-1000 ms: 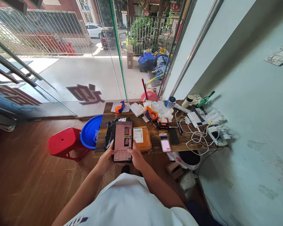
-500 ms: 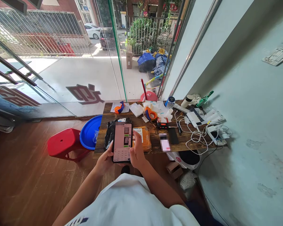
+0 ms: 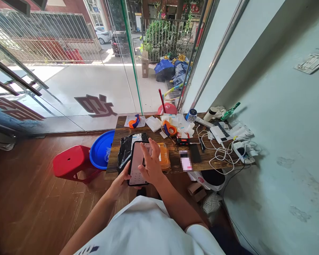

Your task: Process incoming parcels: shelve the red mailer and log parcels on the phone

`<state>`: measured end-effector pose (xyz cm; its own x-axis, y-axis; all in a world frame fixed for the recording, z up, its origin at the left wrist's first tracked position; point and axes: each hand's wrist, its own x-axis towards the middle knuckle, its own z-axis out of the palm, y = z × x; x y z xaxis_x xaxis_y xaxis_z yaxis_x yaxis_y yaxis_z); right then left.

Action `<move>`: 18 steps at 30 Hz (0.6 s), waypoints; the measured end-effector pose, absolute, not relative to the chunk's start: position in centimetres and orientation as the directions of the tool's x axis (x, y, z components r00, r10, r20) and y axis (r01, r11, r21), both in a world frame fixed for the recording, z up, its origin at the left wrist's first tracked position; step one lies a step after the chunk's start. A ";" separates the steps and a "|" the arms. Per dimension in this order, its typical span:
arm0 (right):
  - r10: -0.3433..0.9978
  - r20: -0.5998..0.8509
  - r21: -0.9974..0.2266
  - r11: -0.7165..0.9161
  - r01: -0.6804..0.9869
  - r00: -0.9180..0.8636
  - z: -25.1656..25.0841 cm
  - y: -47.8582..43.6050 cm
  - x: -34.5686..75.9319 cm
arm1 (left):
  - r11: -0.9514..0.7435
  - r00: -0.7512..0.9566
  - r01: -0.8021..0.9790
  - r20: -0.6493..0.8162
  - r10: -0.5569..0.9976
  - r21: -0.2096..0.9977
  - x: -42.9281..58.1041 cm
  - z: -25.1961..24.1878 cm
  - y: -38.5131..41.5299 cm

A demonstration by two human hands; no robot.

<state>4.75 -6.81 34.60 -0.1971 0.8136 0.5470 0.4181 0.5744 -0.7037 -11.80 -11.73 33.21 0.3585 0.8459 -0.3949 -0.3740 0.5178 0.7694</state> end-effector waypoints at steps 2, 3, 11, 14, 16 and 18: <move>0.824 0.534 -0.722 0.561 0.405 -0.189 34.4 -6.9 4.7 | 0.516 0.361 -0.382 -0.391 0.847 0.766 -11.8 33.2 -11.6; 0.826 0.533 -0.724 0.558 0.406 -0.185 34.3 -6.9 4.6 | 0.514 0.363 -0.384 -0.386 0.848 0.767 -11.8 33.3 -11.6; 0.833 0.509 -0.707 0.548 0.447 -0.217 34.4 -6.7 4.8 | 0.537 0.348 -0.339 -0.427 0.835 0.773 -11.5 33.8 -11.6; 0.839 0.532 -0.751 0.531 0.393 -0.117 33.9 -7.3 4.9 | 0.517 0.337 -0.378 -0.407 0.849 0.768 -11.4 34.0 -11.6; 0.846 0.532 -0.785 0.510 0.353 -0.039 33.5 -7.8 5.0 | 0.519 0.339 -0.415 -0.403 0.850 0.748 -11.5 34.2 -11.5; 0.854 0.520 -0.801 0.491 0.341 -0.008 33.3 -8.0 5.2 | 0.528 0.341 -0.437 -0.409 0.846 0.728 -11.6 34.3 -11.4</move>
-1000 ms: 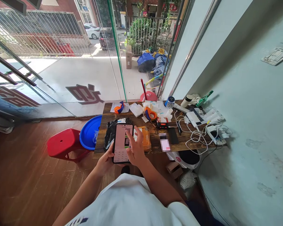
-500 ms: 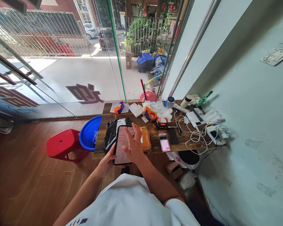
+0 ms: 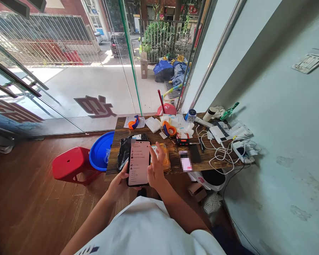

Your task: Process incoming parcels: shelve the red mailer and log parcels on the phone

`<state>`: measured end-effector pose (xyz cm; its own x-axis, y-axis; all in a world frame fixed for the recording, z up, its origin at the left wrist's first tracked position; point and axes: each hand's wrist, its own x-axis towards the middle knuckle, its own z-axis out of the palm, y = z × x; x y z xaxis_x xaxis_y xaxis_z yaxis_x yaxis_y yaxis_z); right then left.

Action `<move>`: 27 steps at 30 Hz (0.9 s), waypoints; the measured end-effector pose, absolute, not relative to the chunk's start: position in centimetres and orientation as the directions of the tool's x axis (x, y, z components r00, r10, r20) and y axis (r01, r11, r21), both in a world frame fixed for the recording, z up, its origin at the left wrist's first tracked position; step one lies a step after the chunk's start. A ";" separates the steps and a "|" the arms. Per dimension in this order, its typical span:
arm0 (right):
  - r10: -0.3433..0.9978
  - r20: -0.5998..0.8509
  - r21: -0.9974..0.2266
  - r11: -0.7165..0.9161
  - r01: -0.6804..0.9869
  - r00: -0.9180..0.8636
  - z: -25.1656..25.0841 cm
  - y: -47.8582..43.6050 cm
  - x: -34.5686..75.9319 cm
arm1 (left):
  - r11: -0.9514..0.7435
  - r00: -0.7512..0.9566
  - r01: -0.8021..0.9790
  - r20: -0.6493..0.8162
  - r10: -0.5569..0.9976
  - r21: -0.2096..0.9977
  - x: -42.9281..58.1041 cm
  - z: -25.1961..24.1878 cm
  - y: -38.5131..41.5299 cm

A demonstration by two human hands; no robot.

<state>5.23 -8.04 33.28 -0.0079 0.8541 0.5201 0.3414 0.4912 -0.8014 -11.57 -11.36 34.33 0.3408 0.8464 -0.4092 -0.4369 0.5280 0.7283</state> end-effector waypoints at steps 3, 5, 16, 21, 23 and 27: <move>0.860 0.510 -0.792 0.480 0.378 -0.024 33.4 -7.8 5.7 | 0.534 0.344 -0.446 -0.413 0.843 0.719 -11.7 34.3 -11.3; 0.866 0.498 -0.777 0.466 0.423 -0.039 33.8 -7.3 5.9 | 0.533 0.351 -0.450 -0.407 0.843 0.717 -11.8 34.2 -11.3; 0.843 0.534 -0.727 0.497 0.475 -0.064 34.7 -7.2 6.1 | 0.537 0.338 -0.415 -0.423 0.841 0.735 -11.5 34.9 -11.4; 0.835 0.537 -0.702 0.522 0.485 -0.122 34.3 -7.9 5.7 | 0.535 0.336 -0.434 -0.421 0.842 0.725 -11.6 34.9 -11.5; 0.848 0.527 -0.727 0.489 0.482 -0.065 34.1 -8.2 5.5 | 0.525 0.340 -0.439 -0.406 0.848 0.729 -11.6 34.8 -11.6; 0.933 0.348 -0.917 0.319 0.239 0.092 33.7 -8.5 4.9 | 0.520 0.302 -0.436 -0.424 0.854 0.735 -11.4 35.2 -11.8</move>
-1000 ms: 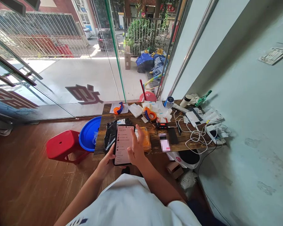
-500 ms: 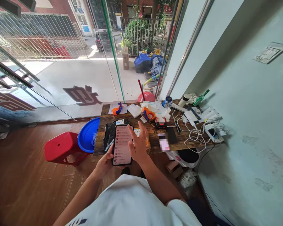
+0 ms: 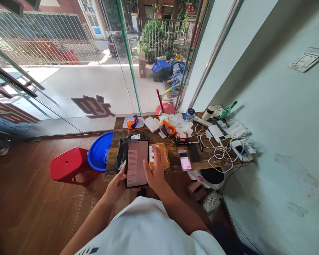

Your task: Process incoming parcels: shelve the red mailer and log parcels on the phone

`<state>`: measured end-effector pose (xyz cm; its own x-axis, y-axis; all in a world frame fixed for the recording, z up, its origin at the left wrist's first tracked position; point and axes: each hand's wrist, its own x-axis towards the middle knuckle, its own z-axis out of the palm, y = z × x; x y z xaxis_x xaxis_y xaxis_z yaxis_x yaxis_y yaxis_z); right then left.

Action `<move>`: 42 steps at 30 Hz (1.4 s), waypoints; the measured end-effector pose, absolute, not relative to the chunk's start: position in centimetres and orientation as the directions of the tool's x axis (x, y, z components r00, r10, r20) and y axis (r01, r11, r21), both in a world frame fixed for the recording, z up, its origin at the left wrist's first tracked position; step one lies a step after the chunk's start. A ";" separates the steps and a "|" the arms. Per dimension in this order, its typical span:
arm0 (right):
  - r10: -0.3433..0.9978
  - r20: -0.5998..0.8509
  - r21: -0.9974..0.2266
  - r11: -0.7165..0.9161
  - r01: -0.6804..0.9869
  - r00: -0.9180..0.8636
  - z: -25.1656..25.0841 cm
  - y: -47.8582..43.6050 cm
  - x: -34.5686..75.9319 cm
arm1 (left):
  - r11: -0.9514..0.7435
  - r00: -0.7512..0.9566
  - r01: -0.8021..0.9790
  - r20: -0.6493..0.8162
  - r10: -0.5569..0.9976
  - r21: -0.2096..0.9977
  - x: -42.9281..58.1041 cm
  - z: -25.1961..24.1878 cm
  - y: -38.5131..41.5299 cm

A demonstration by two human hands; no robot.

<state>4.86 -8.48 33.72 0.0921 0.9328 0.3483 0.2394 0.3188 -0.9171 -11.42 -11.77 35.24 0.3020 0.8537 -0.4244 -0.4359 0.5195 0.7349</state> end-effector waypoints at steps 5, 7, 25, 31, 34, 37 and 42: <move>0.995 0.083 -0.969 0.068 -0.236 -0.053 34.6 -8.7 4.2 | 0.518 0.323 -0.496 -0.406 0.855 0.697 -11.3 36.4 -11.9; 0.998 0.051 -0.953 0.039 -0.301 -0.034 35.1 -8.8 4.1 | 0.517 0.350 -0.508 -0.383 0.855 0.689 -11.4 36.7 -12.0; 1.000 -0.014 -0.922 -0.010 -0.388 0.007 34.9 -9.4 4.3 | 0.519 0.333 -0.513 -0.398 0.855 0.684 -11.1 37.7 -12.6; 0.997 -0.044 -0.931 -0.019 -0.366 0.061 35.0 -9.7 4.4 | 0.514 0.329 -0.494 -0.396 0.857 0.701 -10.9 38.2 -12.7; 0.998 -0.040 -0.929 -0.020 -0.369 0.046 35.0 -9.7 4.4 | 0.517 0.340 -0.505 -0.391 0.855 0.691 -10.9 38.1 -12.8; 0.999 -0.028 -0.932 -0.016 -0.363 0.028 35.1 -9.7 4.4 | 0.524 0.354 -0.519 -0.388 0.851 0.675 -11.1 37.9 -13.0; 1.000 -0.002 -0.941 0.005 -0.340 0.020 35.2 -9.8 4.4 | 0.522 0.339 -0.511 -0.398 0.852 0.683 -11.1 37.8 -13.0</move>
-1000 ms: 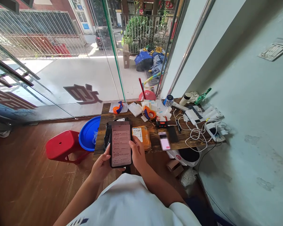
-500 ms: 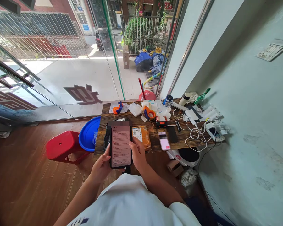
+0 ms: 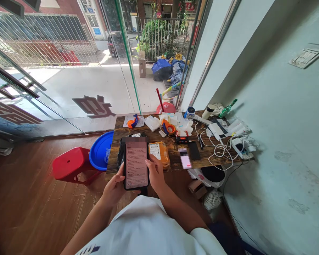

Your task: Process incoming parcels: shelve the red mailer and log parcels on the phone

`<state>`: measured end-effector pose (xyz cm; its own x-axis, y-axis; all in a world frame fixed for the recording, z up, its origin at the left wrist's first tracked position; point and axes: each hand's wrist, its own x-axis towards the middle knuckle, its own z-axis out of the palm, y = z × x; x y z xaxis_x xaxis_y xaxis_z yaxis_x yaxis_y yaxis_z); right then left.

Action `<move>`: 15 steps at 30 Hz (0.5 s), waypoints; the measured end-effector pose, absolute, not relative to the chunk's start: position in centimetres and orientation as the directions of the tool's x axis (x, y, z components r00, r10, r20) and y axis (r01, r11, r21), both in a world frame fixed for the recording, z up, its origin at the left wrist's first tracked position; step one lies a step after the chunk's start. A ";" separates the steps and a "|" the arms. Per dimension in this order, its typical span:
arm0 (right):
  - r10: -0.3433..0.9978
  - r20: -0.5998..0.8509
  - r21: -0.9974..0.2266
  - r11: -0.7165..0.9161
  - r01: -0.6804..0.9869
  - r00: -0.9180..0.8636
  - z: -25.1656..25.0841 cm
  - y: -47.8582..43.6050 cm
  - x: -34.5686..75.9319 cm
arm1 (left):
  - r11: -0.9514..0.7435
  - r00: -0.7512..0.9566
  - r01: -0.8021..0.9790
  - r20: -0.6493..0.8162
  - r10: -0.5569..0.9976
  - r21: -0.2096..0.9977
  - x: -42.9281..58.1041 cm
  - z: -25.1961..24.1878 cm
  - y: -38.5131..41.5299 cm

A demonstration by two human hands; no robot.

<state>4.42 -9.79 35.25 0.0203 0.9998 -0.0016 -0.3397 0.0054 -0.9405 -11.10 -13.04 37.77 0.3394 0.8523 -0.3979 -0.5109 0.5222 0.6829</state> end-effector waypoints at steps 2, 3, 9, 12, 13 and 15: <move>1.000 0.005 -0.940 0.010 -0.340 0.018 35.3 -9.8 4.4 | 0.525 0.322 -0.501 -0.414 0.851 0.688 -11.0 37.9 -13.1; 1.000 0.010 -0.941 0.014 -0.339 0.014 35.3 -9.9 4.4 | 0.527 0.309 -0.497 -0.427 0.850 0.689 -11.0 38.0 -13.1; 1.000 0.017 -0.950 0.011 -0.312 -0.017 35.3 -10.0 4.4 | 0.538 0.276 -0.475 -0.463 0.842 0.696 -10.7 38.7 -13.4; 1.000 0.016 -0.957 0.014 -0.289 -0.002 35.3 -10.1 4.4 | 0.536 0.281 -0.483 -0.458 0.844 0.692 -10.7 38.7 -13.4; 1.000 0.015 -0.959 0.015 -0.284 0.001 35.2 -10.1 4.4 | 0.538 0.283 -0.486 -0.458 0.843 0.689 -10.7 38.7 -13.4; 1.000 0.013 -0.962 0.013 -0.272 0.000 35.3 -10.2 4.4 | 0.538 0.283 -0.493 -0.459 0.842 0.683 -10.8 38.6 -13.5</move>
